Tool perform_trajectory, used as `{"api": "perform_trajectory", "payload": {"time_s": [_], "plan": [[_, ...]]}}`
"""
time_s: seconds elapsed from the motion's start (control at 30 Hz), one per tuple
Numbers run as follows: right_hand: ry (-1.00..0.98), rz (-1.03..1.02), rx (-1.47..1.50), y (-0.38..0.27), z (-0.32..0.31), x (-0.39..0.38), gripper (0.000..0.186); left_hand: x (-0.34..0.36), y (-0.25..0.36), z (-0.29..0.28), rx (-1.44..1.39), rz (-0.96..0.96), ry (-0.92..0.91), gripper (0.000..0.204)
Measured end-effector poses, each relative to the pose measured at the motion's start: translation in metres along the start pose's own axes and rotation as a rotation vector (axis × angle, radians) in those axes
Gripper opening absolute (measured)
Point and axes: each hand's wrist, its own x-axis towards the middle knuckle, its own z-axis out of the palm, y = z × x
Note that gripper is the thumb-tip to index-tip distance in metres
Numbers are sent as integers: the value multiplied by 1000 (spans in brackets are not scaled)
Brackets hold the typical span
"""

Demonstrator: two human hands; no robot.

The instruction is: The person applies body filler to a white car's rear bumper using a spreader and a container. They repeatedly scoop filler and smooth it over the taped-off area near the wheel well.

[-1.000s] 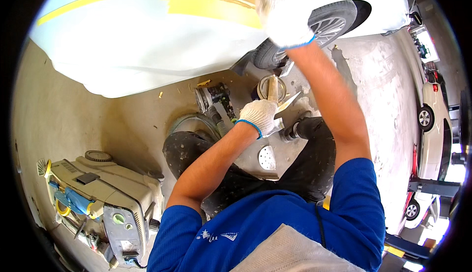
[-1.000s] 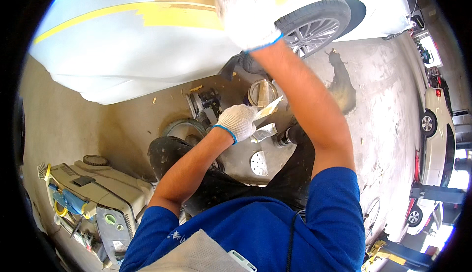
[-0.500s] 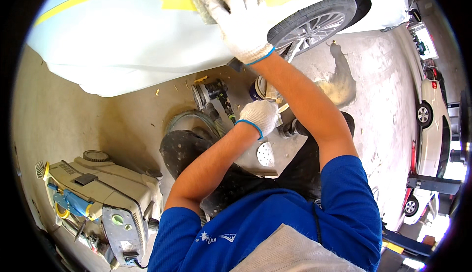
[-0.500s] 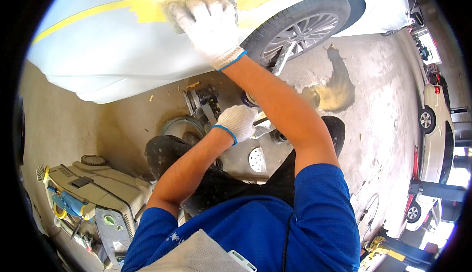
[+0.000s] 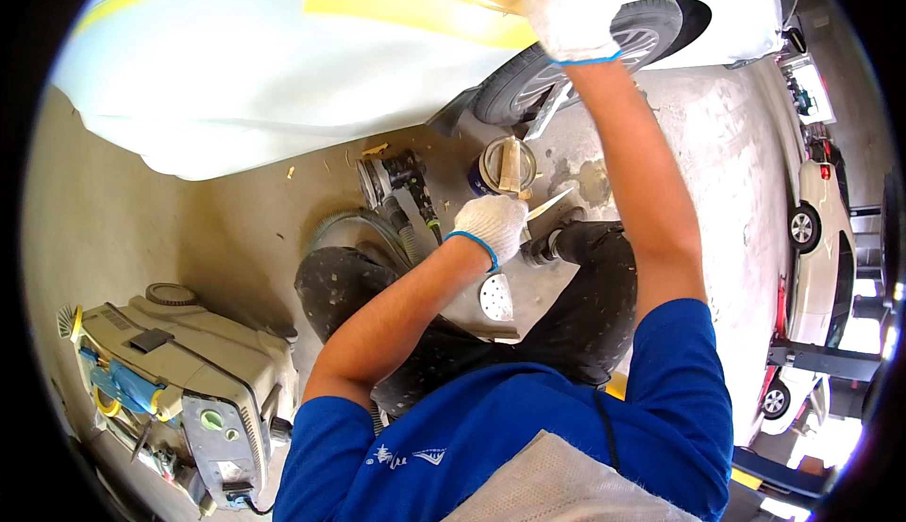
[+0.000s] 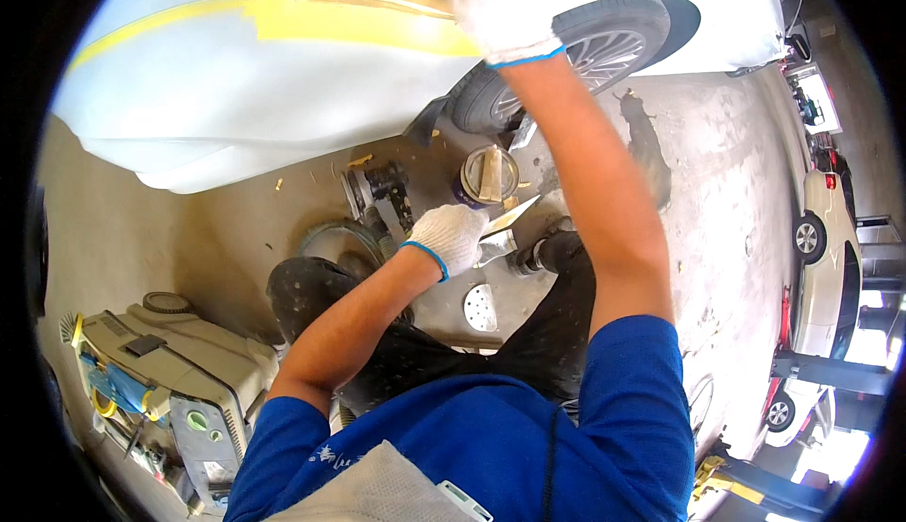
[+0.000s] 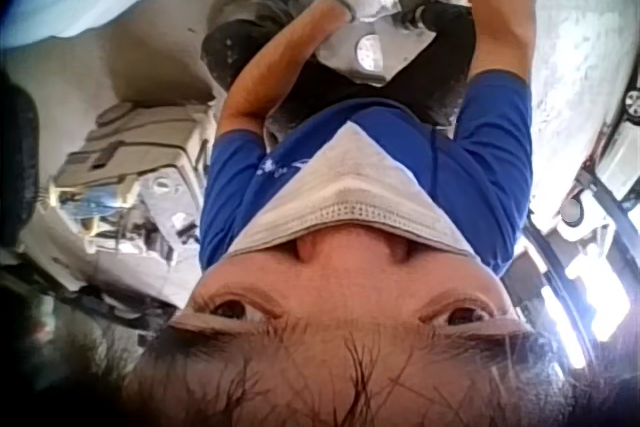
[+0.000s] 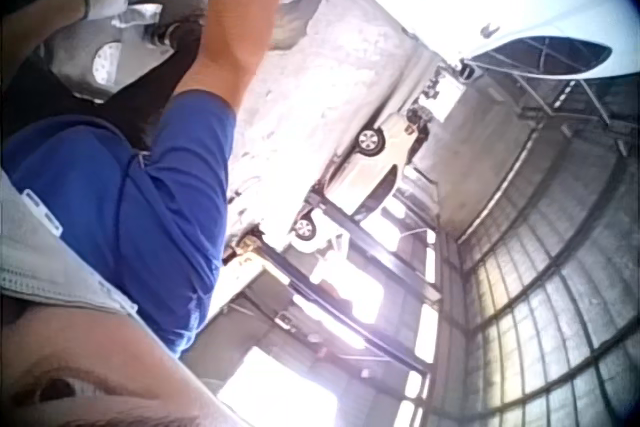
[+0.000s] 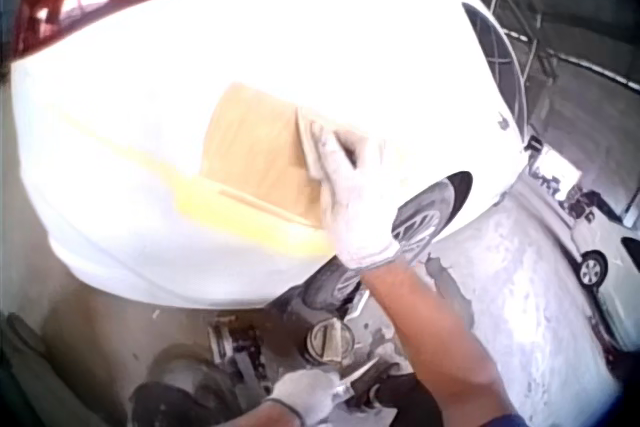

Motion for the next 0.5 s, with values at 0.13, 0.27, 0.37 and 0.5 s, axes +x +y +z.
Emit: {"api": "perform_trajectory", "payload": {"time_s": [0.13, 0.27, 0.37, 0.5], "plan": [[32, -59, 46, -38, 12, -36, 57, 2, 1, 13, -10, 25, 41, 18], [-32, -79, 116, -69, 19, -75, 61, 3, 0, 18, 15, 4, -1, 18], [-185, -75, 128, -81, 9, -89, 66, 4, 0, 14, 27, 6, -19, 19], [-347, -19, 177, -78, -11, -84, 56, 5, -8, 10, 30, -32, -28, 20]]}}
